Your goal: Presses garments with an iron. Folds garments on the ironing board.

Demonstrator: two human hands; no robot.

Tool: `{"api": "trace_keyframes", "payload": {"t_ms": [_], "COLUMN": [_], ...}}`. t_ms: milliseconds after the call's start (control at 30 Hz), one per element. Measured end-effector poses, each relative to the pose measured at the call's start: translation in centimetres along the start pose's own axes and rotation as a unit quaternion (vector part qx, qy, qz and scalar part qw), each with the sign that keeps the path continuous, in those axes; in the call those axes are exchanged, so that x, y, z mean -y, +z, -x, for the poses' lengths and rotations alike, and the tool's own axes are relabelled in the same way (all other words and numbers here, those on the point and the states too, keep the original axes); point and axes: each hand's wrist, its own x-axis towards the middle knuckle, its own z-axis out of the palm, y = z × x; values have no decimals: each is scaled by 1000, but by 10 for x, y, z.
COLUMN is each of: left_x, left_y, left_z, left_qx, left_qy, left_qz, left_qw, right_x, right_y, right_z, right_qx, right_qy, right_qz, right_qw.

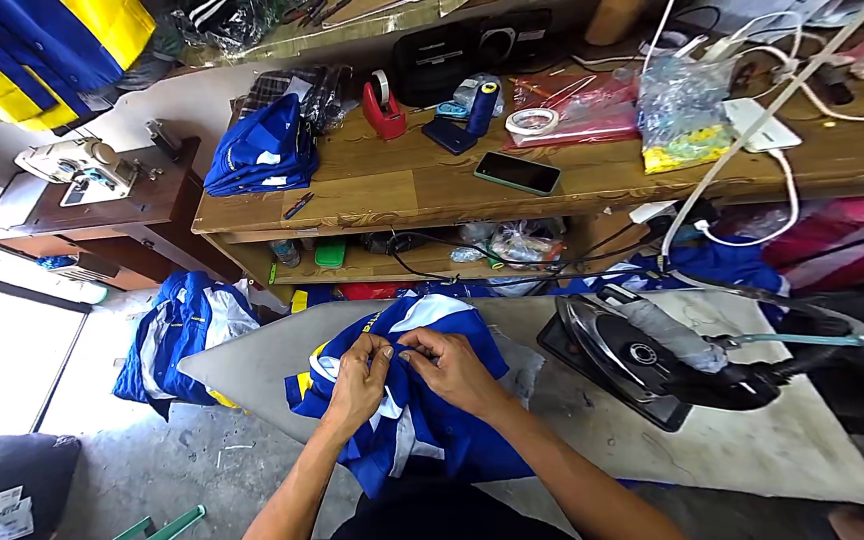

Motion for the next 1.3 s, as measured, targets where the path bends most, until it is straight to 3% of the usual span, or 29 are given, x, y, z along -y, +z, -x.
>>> {"api": "trace_keyframes", "payload": {"t_ms": [100,233,400,567,700,933,1300], "left_x": [8,6,7,12,15,14,21], "left_y": [7,6,3,4,7,23,25], "left_z": [1,4,4,5,7,6,-5], "left_qx": [-17,23,5,-11,-9,-75,0], "left_qy": [9,-30,-79,-51,-14,12,-18], "left_qz": [-16,-2,34,42,-31,-112,-92], "left_qw": [1000,999,996,998,999,991,996], "right_x": [0,-14,-23,-29,-33,-35,-48], "right_y": [-1,0,-1,4,3,8,-2], "right_z": [0,3,3,4,4,5,9], "right_qx": [9,-5,14,16,26,13,60], "right_qy": [19,59,52,45,57,35,60], "right_qz": [30,-44,-91,-149,-117,-139,-133], "right_qw": [999,997,994,988,991,990,987]}}
